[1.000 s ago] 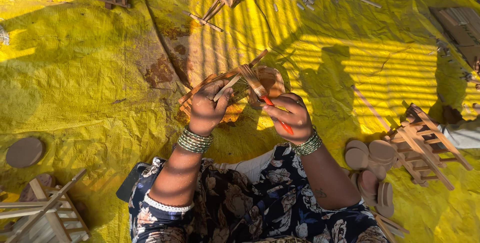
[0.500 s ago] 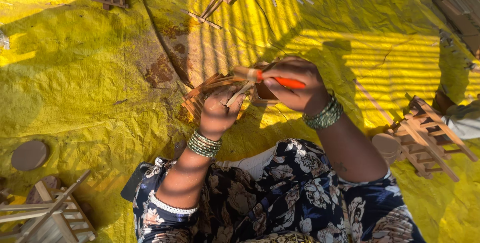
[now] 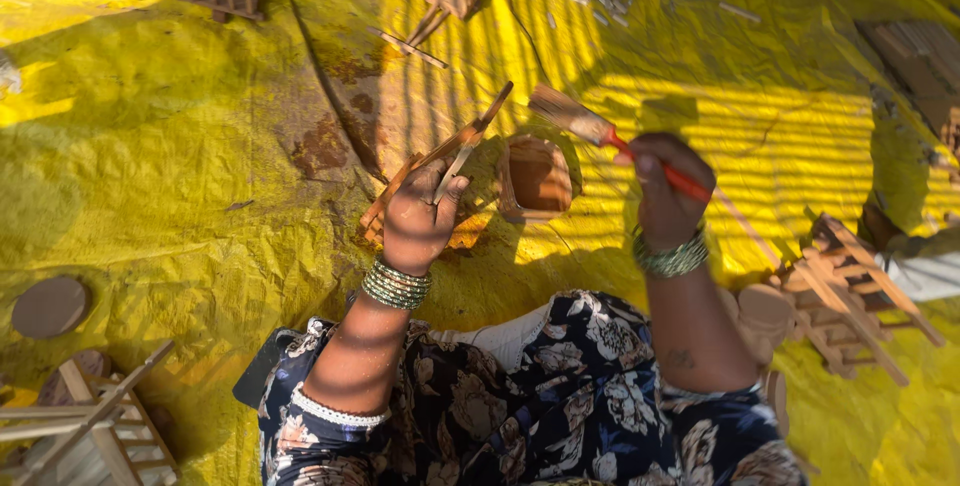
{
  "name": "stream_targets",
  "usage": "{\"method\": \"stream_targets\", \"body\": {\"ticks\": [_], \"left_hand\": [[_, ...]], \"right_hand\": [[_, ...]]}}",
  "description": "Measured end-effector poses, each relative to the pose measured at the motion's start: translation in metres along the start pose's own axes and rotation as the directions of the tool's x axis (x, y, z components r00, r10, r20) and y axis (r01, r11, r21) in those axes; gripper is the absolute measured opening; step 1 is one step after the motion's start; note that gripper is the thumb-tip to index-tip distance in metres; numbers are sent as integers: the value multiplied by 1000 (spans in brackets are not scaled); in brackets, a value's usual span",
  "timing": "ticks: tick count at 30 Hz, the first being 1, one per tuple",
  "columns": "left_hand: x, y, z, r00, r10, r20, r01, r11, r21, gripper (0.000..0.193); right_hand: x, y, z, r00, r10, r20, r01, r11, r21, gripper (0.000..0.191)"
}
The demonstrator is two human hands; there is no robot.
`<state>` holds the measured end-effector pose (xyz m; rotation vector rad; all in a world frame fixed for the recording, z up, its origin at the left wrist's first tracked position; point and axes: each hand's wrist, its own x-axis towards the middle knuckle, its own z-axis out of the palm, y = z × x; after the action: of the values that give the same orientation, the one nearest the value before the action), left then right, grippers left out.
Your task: The person sits on a yellow tarp on the ground and stains small wooden toy chairs. They hold each chair with one hand and apply a brown stain or dye with a brush dipped from a small container, rotating the chair to coat different surfaces, then set finished chairs aside and pick up the next one.
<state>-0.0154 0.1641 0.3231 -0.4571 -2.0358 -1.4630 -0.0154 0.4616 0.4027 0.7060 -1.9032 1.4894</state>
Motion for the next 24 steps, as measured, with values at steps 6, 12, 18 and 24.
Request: {"method": "stream_targets", "body": {"ticks": [6,12,18,24], "left_hand": [[-7,-5,-21,992,47,-120,-57,995,-85,40],[-14,-44,4,986,-120,-115,97,977,-187,49],[-4,-103,21,999,-34,27,43,887,-460,95],[-4,-140,6,941,122,314,-4,937,-350,123]], "right_hand": [[-119,76,86,971,143,-191,-111,979,169,36],[-90,96,104,978,189,-87,-177,976,130,31],[-87,94,100,974,225,-22,-211,940,268,32],[-73,103,100,995,100,-32,-91,972,215,43]]}}
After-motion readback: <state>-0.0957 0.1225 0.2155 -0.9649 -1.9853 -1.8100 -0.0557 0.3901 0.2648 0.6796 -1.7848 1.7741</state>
